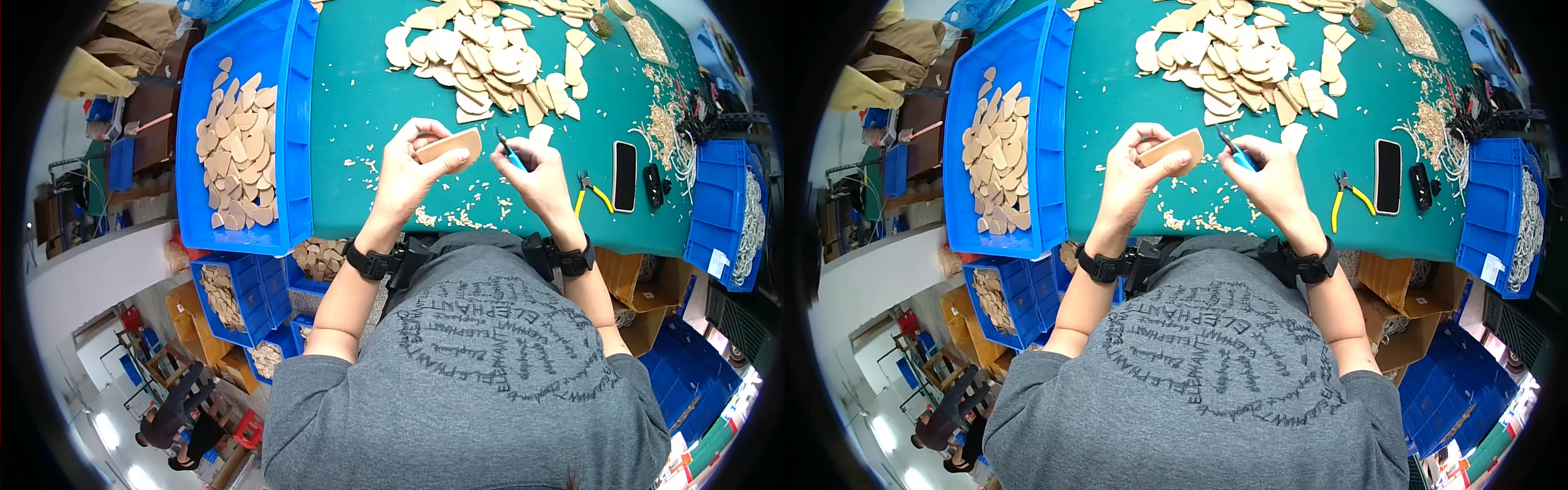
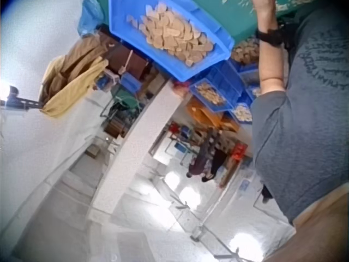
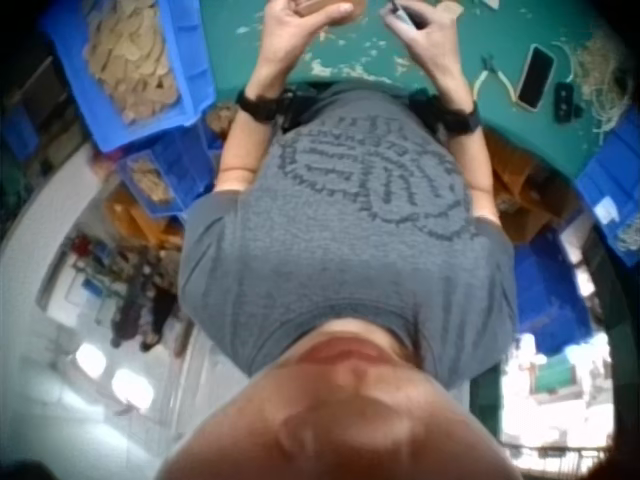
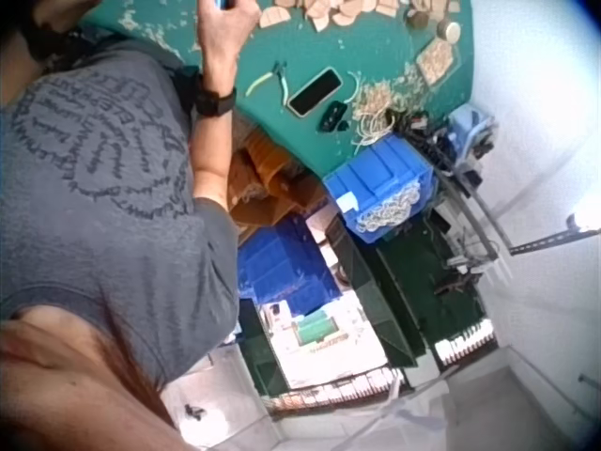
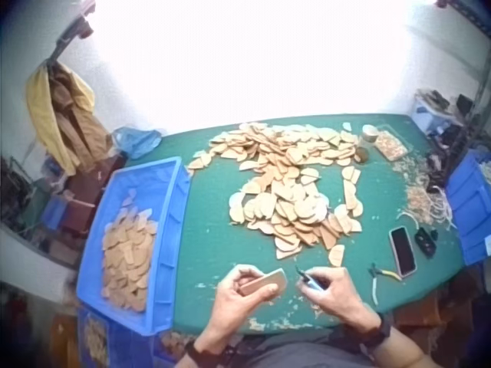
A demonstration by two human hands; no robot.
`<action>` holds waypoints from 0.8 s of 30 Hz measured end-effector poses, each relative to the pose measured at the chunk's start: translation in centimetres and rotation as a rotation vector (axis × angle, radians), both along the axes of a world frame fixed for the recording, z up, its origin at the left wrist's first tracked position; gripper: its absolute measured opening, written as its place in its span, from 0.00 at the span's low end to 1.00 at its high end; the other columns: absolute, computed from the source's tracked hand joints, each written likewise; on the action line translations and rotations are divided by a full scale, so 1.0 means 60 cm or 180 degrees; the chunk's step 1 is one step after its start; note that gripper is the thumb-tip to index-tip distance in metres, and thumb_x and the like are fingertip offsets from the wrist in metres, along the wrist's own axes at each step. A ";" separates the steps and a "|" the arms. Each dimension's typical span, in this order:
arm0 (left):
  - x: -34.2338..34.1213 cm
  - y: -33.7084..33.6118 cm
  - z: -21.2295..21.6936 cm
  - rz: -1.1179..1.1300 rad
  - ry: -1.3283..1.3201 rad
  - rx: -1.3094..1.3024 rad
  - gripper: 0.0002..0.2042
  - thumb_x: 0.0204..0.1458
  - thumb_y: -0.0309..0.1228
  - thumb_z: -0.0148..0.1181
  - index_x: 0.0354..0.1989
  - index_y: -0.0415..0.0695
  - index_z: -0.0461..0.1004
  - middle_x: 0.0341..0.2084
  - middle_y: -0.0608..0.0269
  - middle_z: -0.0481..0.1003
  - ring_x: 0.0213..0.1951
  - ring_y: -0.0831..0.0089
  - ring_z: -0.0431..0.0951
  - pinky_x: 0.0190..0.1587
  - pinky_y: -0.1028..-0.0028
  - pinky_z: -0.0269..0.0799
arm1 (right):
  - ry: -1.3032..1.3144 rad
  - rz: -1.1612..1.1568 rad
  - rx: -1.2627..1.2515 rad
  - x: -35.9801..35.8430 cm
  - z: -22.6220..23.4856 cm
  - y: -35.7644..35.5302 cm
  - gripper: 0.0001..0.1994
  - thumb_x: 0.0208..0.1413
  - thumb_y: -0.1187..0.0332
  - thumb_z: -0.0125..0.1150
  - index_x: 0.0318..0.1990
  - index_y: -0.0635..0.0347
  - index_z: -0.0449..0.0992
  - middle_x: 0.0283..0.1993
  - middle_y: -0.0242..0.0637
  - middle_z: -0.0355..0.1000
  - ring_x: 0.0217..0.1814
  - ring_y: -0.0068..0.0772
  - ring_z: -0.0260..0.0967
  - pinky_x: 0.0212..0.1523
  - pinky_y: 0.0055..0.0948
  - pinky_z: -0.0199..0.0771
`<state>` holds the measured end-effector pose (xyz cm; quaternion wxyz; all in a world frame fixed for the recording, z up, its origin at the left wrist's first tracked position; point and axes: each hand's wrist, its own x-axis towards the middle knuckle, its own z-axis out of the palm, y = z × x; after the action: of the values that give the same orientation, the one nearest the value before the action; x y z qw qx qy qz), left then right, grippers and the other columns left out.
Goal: The person uses a small knife to shape and smooth the edges of light-colored wooden pieces. They pick up each piece from a pile on a green table, carve the edges, and place the finished pieces into a blue bin. The process is repetitive, focusing on refining the shape of each individual item.
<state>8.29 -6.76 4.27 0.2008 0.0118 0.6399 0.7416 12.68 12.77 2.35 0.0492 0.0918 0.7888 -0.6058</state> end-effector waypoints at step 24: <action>-0.049 0.300 -0.246 -0.1523 0.2249 -0.3137 0.26 0.48 0.50 0.61 0.51 0.46 0.70 0.45 0.50 0.69 0.43 0.54 0.75 0.44 0.61 0.74 | -0.0218 -0.1240 0.0024 0.137 -0.031 0.164 0.05 0.53 0.72 0.63 0.32 0.64 0.75 0.26 0.22 0.67 0.27 0.10 0.60 0.28 0.14 0.59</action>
<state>5.34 11.23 -10.47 0.1198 0.3036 0.9122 0.2476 20.92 22.60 0.49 -0.0426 0.2634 0.7562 -0.5974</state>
